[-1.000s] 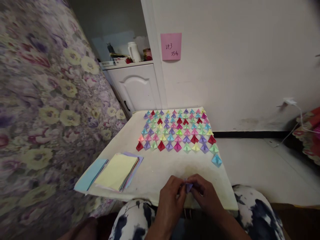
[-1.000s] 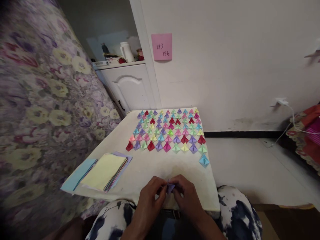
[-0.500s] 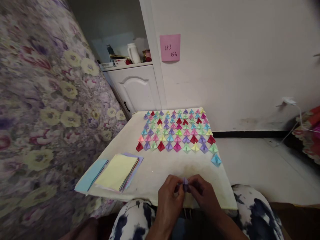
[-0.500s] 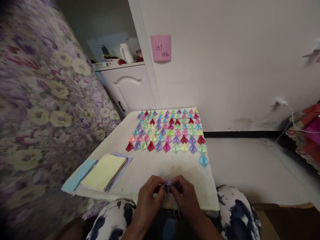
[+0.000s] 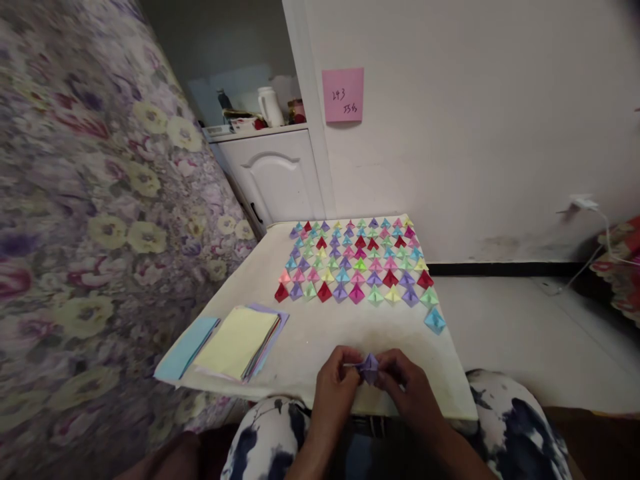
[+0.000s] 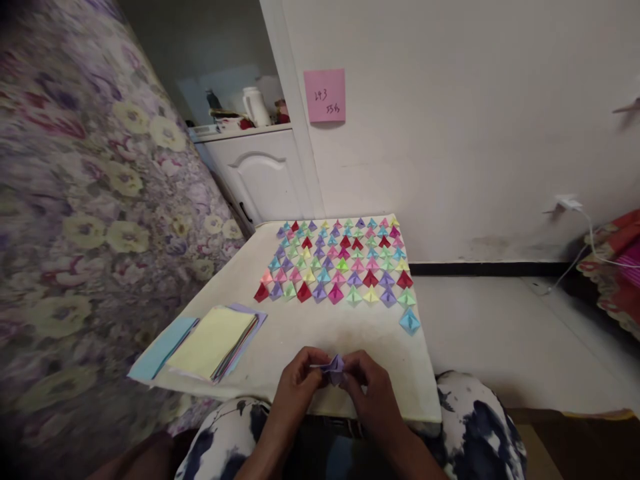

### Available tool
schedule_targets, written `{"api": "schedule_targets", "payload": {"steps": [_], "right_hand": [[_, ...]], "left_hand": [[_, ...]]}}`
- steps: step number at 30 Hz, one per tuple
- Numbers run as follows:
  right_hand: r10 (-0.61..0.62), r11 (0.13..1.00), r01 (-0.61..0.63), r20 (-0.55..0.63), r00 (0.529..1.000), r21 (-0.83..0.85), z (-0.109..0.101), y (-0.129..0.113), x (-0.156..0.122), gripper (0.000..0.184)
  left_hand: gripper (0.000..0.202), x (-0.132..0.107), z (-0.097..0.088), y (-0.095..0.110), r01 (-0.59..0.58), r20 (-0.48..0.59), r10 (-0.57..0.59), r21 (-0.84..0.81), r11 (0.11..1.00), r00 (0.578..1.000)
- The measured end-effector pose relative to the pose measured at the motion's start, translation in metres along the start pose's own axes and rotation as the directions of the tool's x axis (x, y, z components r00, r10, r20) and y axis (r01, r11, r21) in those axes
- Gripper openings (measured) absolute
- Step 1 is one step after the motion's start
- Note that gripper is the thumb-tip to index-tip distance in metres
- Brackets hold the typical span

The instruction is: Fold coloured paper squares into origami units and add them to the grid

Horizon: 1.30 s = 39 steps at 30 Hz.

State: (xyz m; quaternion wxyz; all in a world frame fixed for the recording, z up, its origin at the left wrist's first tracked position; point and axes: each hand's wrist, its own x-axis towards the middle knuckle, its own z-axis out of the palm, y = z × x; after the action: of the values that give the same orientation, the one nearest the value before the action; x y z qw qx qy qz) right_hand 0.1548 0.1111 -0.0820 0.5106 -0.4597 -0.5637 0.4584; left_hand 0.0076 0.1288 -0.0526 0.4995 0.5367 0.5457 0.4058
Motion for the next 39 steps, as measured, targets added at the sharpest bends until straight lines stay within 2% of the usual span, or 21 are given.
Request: {"api": "schedule_targets", "payload": {"steps": [5, 10, 16, 23, 32, 36, 39], "right_hand": [[-0.006, 0.999, 0.006, 0.012, 1.000, -0.054, 0.002, 0.001, -0.002, 0.003], [0.006, 0.996, -0.004, 0.013, 1.000, -0.088, 0.002, 0.003, -0.001, 0.003], [-0.076, 0.984, 0.064, -0.064, 0.995, -0.167, 0.002, 0.005, 0.001, 0.003], [-0.044, 0.979, 0.036, -0.038, 0.998, -0.199, 0.005, 0.008, 0.000, 0.007], [-0.056, 0.983, 0.047, -0.049, 0.997, -0.178, 0.005, 0.007, 0.000, 0.009], [-0.015, 0.986, 0.004, -0.065, 0.998, -0.166, 0.006, 0.008, 0.000, 0.007], [0.000, 0.987, -0.012, -0.075, 0.997, -0.159, 0.007, 0.010, 0.001, 0.006]], "left_hand": [[0.023, 0.002, 0.001, 0.001, 0.058, -0.009, -0.060, -0.117, 0.991, 0.998], [0.015, 0.001, 0.001, 0.002, 0.026, 0.023, -0.025, -0.059, 0.998, 0.999], [0.013, 0.003, 0.003, -0.002, 0.014, 0.007, -0.015, 0.024, 1.000, 1.000], [0.015, 0.000, 0.004, -0.003, -0.074, -0.070, 0.091, 0.212, 0.974, 0.993], [0.026, 0.001, 0.007, -0.009, -0.113, -0.069, 0.126, 0.170, 0.979, 0.990], [0.036, -0.001, 0.010, -0.007, -0.220, -0.069, 0.233, 0.160, 0.962, 0.970], [0.040, -0.002, 0.010, -0.003, -0.320, -0.038, 0.336, 0.223, 0.921, 0.941]]}}
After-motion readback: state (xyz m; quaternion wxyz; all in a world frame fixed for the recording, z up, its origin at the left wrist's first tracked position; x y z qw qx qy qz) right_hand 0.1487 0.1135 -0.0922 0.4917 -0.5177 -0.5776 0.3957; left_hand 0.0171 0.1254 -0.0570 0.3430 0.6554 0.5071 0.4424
